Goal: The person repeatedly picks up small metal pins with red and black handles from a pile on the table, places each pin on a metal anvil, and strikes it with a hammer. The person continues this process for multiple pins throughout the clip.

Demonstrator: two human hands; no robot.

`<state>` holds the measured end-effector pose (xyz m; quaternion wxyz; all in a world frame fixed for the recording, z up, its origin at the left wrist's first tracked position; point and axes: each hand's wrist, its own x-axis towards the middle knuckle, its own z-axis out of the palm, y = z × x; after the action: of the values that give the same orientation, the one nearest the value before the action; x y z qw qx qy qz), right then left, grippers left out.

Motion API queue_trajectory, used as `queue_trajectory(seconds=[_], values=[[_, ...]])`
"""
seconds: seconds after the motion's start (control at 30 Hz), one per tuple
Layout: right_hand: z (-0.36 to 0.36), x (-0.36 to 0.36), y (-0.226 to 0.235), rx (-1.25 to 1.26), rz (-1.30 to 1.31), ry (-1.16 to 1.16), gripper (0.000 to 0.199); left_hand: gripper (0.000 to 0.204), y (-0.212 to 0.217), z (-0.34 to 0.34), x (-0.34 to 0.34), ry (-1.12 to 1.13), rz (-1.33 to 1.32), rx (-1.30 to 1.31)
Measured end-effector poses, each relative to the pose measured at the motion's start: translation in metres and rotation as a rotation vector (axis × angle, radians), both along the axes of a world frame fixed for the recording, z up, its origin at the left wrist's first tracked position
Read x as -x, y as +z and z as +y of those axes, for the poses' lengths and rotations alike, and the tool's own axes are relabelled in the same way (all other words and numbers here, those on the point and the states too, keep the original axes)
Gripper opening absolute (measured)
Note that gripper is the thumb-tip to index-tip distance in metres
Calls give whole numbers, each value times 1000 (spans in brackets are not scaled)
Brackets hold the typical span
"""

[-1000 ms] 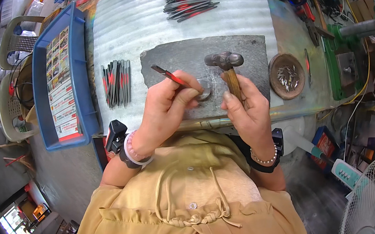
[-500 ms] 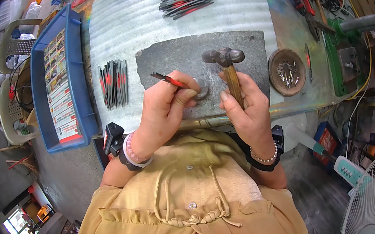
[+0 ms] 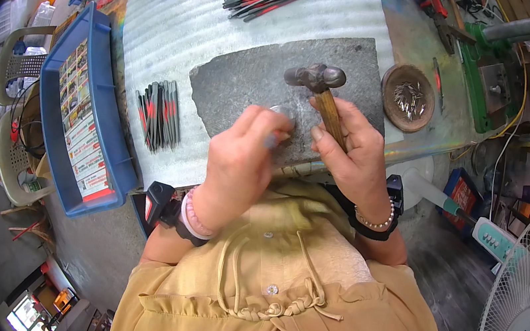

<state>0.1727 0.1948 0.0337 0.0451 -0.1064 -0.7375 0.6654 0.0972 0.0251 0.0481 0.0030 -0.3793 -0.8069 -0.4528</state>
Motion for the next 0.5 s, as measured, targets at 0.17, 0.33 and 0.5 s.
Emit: queue_trajectory(seconds=[0.17, 0.33, 0.5], values=[[-4, 0, 16, 178, 27, -8, 37, 36, 8, 2, -7, 5, 68, 132], [-9, -4, 56, 121, 273, 115, 34, 26, 5, -3, -8, 0, 107, 126], [-17, 15, 68, -330, 511, 98, 23, 28, -8, -9, 1, -170, 17, 165]])
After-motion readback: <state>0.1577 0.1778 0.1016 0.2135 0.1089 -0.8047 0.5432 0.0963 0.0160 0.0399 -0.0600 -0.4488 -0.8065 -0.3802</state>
